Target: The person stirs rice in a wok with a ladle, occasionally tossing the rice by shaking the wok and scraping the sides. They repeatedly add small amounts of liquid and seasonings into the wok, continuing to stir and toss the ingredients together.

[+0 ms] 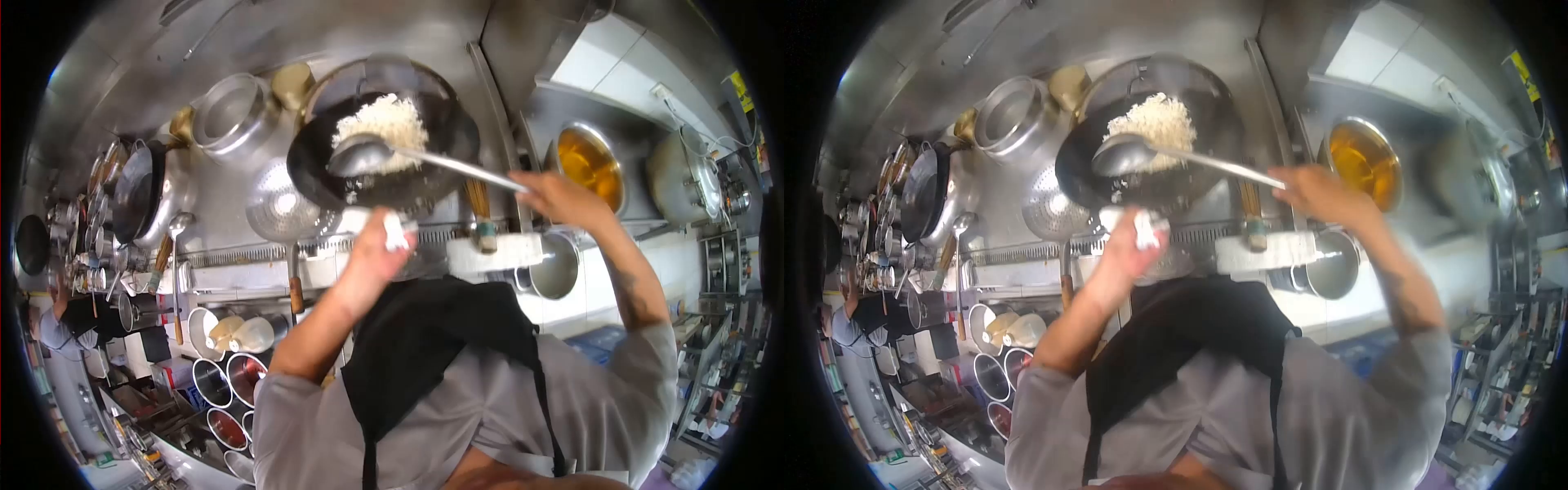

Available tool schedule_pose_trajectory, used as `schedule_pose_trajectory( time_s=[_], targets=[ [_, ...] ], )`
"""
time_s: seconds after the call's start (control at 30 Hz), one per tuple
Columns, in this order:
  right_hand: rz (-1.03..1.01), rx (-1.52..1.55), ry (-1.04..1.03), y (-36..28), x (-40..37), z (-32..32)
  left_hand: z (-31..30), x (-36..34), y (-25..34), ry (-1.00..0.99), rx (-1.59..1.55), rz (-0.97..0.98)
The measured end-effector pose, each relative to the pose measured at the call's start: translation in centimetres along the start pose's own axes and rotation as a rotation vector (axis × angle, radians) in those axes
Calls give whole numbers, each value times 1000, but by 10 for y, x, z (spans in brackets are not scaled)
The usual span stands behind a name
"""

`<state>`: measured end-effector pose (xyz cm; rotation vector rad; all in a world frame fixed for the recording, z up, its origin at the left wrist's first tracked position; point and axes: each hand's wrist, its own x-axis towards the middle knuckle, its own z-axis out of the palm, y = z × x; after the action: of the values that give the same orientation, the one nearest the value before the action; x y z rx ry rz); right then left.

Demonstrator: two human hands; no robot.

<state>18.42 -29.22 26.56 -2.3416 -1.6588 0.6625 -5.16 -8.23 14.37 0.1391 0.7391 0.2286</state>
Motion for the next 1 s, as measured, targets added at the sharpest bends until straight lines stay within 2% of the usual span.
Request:
schedule_pose_trajectory(
  time_s=[0.03,0.07,0.13,0.2,0.23,0.27,0.3,0.33,0.37,0.4,0.47,0.53,0.57,0.63,0.7,0.77,0.87,0.97,1.0],
  targets=[
    [34,-55,-17,0,12,4,-15,16,5,18,-39,-20],
    [69,-213,32,3,25,17,-41,45,2,-195,-24,55],
    [18,-257,203,11,32,46,-88,48,-33,-147,134,144],
    [7,-259,343,-2,24,39,-110,28,-54,-74,280,112],
    [-44,-244,429,-2,17,32,-112,20,-57,-13,347,28],
    [-101,-226,499,2,8,27,-100,13,-55,65,188,41],
    [-159,-201,560,0,0,25,-101,23,-38,-24,56,-6],
    [-60,-18,507,-10,-9,20,-62,2,-16,-6,261,193],
    [34,155,465,-22,-14,7,-76,51,10,-21,91,160],
    [125,324,423,-33,-17,-5,-72,72,31,5,69,121],
    [34,800,381,-54,-24,-18,-77,117,53,-95,100,96],
    [-90,1264,343,-65,-15,-15,-68,131,51,29,149,95],
    [-109,1433,256,-71,-4,-13,-65,136,51,74,178,69],
    [-199,1646,72,-54,22,19,-68,146,47,67,163,99],
    [-188,1933,-99,-34,56,75,-67,147,45,58,156,127],
    [208,1825,-138,-13,96,119,-66,143,43,50,156,145],
    [549,1565,-69,-21,133,125,-74,145,42,54,153,139],
    [365,1209,29,-42,120,107,-72,151,44,17,134,172],
    [340,1320,1,-46,108,98,-70,151,44,26,132,173]
  ],
)
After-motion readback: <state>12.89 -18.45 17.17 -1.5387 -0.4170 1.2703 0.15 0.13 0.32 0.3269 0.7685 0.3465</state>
